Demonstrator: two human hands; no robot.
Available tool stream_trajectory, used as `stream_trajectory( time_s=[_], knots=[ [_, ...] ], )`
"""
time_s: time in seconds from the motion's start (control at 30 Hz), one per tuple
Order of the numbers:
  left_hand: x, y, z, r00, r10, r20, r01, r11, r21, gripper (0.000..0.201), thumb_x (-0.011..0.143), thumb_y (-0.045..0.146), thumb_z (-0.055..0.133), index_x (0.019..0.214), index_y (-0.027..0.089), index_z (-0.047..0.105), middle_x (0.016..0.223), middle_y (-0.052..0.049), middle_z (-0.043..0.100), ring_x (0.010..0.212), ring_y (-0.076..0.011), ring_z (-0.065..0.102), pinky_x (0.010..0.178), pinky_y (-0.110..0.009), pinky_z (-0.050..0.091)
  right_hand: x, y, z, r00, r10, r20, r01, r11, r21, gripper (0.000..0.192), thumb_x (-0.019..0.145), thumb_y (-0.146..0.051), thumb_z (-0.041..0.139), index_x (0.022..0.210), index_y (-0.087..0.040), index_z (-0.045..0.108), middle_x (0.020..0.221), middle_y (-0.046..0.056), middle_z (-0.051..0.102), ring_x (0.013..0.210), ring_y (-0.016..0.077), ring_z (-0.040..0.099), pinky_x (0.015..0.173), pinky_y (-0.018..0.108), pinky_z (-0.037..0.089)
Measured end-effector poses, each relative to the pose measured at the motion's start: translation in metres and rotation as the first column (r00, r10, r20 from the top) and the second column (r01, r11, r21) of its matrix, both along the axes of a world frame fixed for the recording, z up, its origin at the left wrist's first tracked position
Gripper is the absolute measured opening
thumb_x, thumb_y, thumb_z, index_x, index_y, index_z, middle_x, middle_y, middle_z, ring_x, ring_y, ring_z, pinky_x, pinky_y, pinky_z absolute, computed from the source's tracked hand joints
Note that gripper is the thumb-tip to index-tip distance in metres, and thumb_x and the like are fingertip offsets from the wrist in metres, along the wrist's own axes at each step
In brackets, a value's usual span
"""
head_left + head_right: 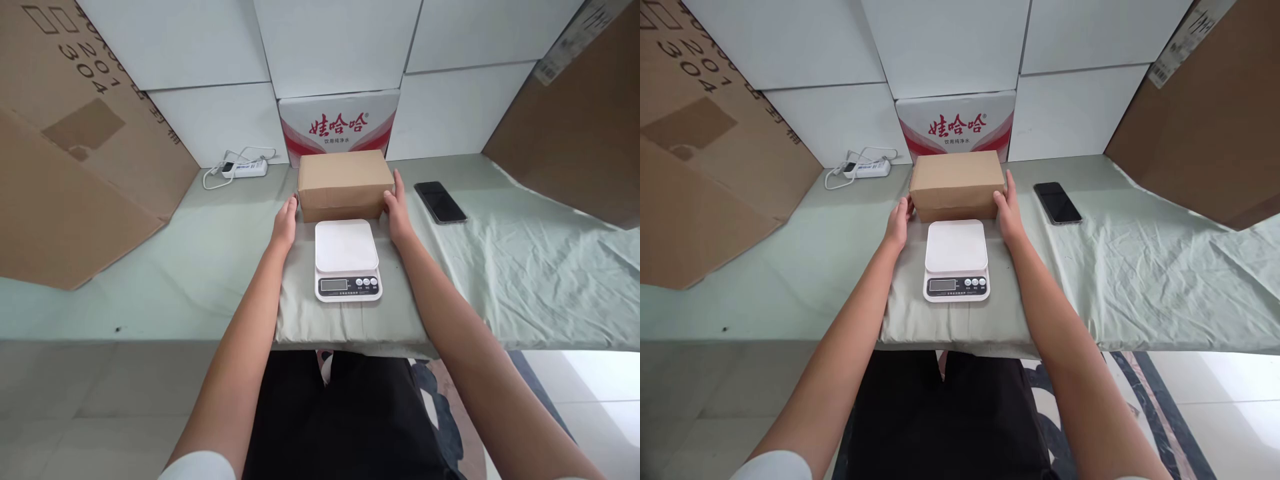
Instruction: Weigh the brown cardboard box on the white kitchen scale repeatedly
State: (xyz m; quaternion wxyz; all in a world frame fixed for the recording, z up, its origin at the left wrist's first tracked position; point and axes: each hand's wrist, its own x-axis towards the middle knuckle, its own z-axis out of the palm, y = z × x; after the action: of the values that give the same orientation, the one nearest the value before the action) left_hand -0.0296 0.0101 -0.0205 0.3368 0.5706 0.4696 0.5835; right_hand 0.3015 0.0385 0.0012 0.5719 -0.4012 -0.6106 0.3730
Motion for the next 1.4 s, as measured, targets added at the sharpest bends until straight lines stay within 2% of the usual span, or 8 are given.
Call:
stream_trajectory(
  time_s=[0.1, 0.27, 0.4, 0.53, 0.7, 0.83, 1.3, 1.4],
  knots=[
    [0.007, -0.005, 0.007, 1.0, -0.004, 0.022, 0.005, 0.997, -0.079, 0.091, 0.104, 0.092, 0.048, 0.152, 0.019, 0.075, 0.167, -0.018, 0.072, 0.168, -0.0381, 0.058, 0.142, -0.056, 0.043, -0.011, -0.01, 0.009, 1.0, -0.018, -0.023, 0.017, 0.999, -0.04, 0.133, 0.072, -0.102, 0.07, 0.18, -0.032, 0.038, 0.195, 0.006, 0.04, 0.186, 0.0369, 0.027, 0.156, 0.055, 0.017],
    [0.014, -0.008, 0.024, 1.0, 0.017, 0.019, -0.017, 1.0, -0.004, 0.095, 0.098, 0.099, 0.049, 0.146, 0.022, 0.079, 0.16, -0.016, 0.077, 0.165, -0.0387, 0.061, 0.139, -0.052, 0.047, -0.021, -0.025, 0.027, 0.997, -0.068, -0.027, 0.069, 0.997, 0.023, 0.129, 0.079, -0.108, 0.055, 0.18, -0.029, 0.04, 0.196, 0.005, 0.035, 0.187, 0.0349, 0.024, 0.157, 0.052, 0.007],
    [0.015, -0.026, 0.041, 0.998, 0.047, -0.032, -0.044, 0.995, 0.094, 0.095, 0.1, 0.098, 0.046, 0.149, 0.023, 0.077, 0.16, -0.014, 0.078, 0.165, -0.0362, 0.061, 0.138, -0.047, 0.047, -0.018, -0.043, 0.043, 0.996, -0.079, 0.033, 0.074, 0.987, 0.143, 0.12, 0.088, -0.105, 0.049, 0.184, -0.037, 0.029, 0.197, 0.003, 0.034, 0.186, 0.0356, 0.025, 0.156, 0.057, 0.009],
    [0.017, -0.072, 0.051, 0.999, 0.024, -0.036, -0.017, 0.981, 0.193, 0.088, 0.103, 0.091, 0.049, 0.149, 0.023, 0.079, 0.16, -0.013, 0.078, 0.162, -0.0372, 0.065, 0.136, -0.05, 0.05, -0.009, -0.077, 0.048, 0.993, -0.088, 0.072, 0.071, 0.974, 0.216, 0.114, 0.094, -0.098, 0.048, 0.187, -0.036, 0.023, 0.197, 0.007, 0.034, 0.185, 0.0377, 0.03, 0.154, 0.06, 0.02],
    [0.018, -0.133, 0.044, 1.0, -0.016, 0.006, 0.014, 0.977, 0.213, 0.08, 0.105, 0.083, 0.055, 0.153, 0.024, 0.078, 0.161, -0.013, 0.078, 0.161, -0.0386, 0.066, 0.137, -0.054, 0.052, 0.006, -0.127, 0.035, 0.988, -0.125, 0.089, 0.105, 0.973, 0.206, 0.106, 0.098, -0.093, 0.051, 0.186, -0.038, 0.025, 0.197, 0.005, 0.035, 0.184, 0.0363, 0.033, 0.154, 0.059, 0.027],
    [0.017, -0.159, 0.035, 1.0, -0.029, 0.0, 0.028, 0.985, 0.168, 0.077, 0.105, 0.082, 0.056, 0.149, 0.023, 0.082, 0.158, -0.014, 0.079, 0.158, -0.0402, 0.068, 0.135, -0.057, 0.055, 0.016, -0.154, 0.023, 0.987, -0.127, 0.1, 0.106, 0.974, 0.2, 0.102, 0.099, -0.09, 0.055, 0.185, -0.039, 0.031, 0.193, 0.005, 0.043, 0.182, 0.0365, 0.038, 0.153, 0.059, 0.029],
    [0.024, -0.165, 0.031, 1.0, 0.0, 0.028, -0.003, 0.995, 0.102, 0.073, 0.105, 0.08, 0.058, 0.148, 0.024, 0.079, 0.156, -0.015, 0.08, 0.157, -0.0402, 0.069, 0.133, -0.059, 0.057, 0.015, -0.154, 0.016, 0.987, -0.131, 0.098, 0.109, 0.974, 0.2, 0.093, 0.1, -0.087, 0.055, 0.18, -0.041, 0.041, 0.191, 0.004, 0.047, 0.184, 0.0375, 0.033, 0.151, 0.063, 0.032],
    [0.024, -0.165, 0.03, 1.0, -0.015, 0.011, 0.014, 0.995, 0.101, 0.074, 0.106, 0.079, 0.056, 0.152, 0.025, 0.076, 0.16, -0.015, 0.078, 0.16, -0.0394, 0.066, 0.135, -0.058, 0.054, 0.018, -0.154, 0.014, 0.987, -0.137, 0.081, 0.116, 0.967, 0.225, 0.093, 0.102, -0.085, 0.055, 0.183, -0.044, 0.034, 0.188, 0.006, 0.051, 0.179, 0.0406, 0.042, 0.147, 0.069, 0.037]
  ],
)
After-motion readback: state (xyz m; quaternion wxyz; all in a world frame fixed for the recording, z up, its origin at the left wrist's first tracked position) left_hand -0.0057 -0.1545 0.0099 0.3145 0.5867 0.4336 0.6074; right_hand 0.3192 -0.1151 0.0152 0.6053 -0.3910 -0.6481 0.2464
